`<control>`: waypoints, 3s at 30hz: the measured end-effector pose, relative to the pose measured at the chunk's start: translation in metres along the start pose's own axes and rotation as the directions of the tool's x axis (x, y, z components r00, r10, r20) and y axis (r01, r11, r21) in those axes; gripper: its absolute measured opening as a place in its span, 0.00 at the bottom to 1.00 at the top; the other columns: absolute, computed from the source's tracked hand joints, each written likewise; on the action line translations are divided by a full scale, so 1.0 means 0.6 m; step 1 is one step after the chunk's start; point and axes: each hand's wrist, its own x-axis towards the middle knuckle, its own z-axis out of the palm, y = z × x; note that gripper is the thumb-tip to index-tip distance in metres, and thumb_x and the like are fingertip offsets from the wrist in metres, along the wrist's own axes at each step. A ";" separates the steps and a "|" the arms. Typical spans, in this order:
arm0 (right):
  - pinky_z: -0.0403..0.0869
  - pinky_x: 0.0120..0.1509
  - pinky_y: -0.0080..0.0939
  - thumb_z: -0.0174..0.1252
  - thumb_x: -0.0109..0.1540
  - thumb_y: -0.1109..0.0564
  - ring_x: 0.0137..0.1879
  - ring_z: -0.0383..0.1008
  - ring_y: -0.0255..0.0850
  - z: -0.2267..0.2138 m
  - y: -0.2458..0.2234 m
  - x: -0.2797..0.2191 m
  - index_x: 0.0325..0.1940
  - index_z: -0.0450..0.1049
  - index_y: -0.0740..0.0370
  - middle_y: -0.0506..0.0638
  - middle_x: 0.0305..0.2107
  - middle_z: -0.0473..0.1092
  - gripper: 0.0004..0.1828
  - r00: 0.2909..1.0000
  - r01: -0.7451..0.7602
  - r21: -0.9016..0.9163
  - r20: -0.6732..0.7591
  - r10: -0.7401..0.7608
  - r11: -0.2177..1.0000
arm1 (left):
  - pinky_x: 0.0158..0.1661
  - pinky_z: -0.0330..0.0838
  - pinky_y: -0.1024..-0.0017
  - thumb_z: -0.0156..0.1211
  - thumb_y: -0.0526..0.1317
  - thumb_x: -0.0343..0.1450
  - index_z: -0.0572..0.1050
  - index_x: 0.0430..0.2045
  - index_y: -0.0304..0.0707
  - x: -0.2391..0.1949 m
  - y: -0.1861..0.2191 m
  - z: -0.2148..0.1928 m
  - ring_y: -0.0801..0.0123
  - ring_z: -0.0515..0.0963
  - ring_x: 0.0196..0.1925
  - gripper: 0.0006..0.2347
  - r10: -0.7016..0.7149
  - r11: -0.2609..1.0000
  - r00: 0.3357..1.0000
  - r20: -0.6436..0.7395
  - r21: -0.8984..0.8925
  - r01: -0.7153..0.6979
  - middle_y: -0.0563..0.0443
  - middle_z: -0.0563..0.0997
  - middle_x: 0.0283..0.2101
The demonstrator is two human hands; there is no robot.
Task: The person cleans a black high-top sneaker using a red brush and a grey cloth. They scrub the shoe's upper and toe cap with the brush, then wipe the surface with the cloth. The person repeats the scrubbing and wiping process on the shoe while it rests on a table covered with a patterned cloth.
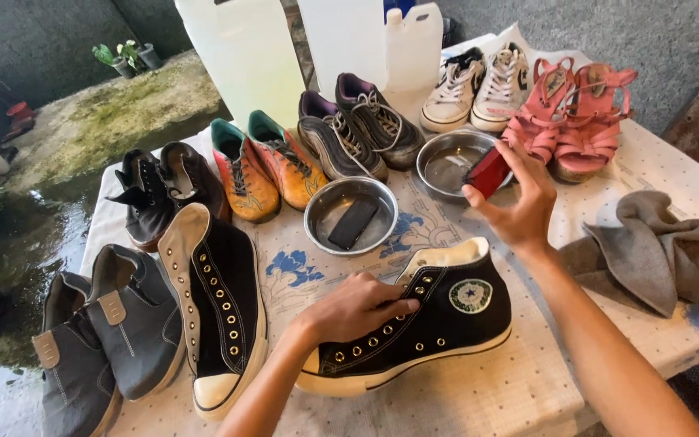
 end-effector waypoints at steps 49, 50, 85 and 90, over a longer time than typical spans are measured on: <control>0.69 0.65 0.58 0.71 0.54 0.39 0.61 0.72 0.64 -0.021 -0.012 0.004 0.62 0.76 0.65 0.71 0.59 0.70 0.40 1.000 -0.005 0.014 -0.021 0.006 1.000 | 0.52 0.70 0.68 0.69 0.36 0.71 0.83 0.37 0.37 0.078 -0.020 0.020 0.71 0.76 0.45 0.05 0.246 0.793 0.928 -0.280 -0.493 -0.359 0.48 0.80 0.39; 0.69 0.65 0.56 0.72 0.53 0.39 0.61 0.72 0.63 -0.020 -0.010 0.005 0.62 0.76 0.65 0.70 0.59 0.70 0.40 1.000 0.007 0.002 -0.025 -0.007 1.000 | 0.48 0.69 0.71 0.70 0.38 0.70 0.83 0.33 0.40 0.082 -0.016 0.016 0.71 0.75 0.41 0.04 0.292 0.830 0.905 -0.310 -0.387 -0.400 0.51 0.80 0.36; 0.69 0.68 0.57 0.58 0.61 0.35 0.66 0.70 0.59 -0.016 -0.037 0.001 0.60 0.71 0.68 0.70 0.65 0.65 0.37 0.990 -0.043 0.044 0.136 0.036 0.998 | 0.35 0.69 0.74 0.64 0.39 0.73 0.69 0.31 0.45 -0.139 0.084 0.089 0.70 0.75 0.34 0.08 -0.777 0.280 0.551 -0.305 -0.951 -0.132 0.49 0.77 0.31; 0.72 0.64 0.57 0.58 0.62 0.36 0.61 0.74 0.58 0.003 -0.026 0.008 0.62 0.71 0.64 0.70 0.63 0.67 0.35 0.987 -0.014 0.034 0.158 0.009 0.999 | 0.25 0.74 0.71 0.64 0.33 0.72 0.65 0.40 0.47 -0.142 0.070 0.089 0.64 0.79 0.28 0.12 -0.720 0.220 0.592 -0.362 -0.928 -0.301 0.43 0.79 0.28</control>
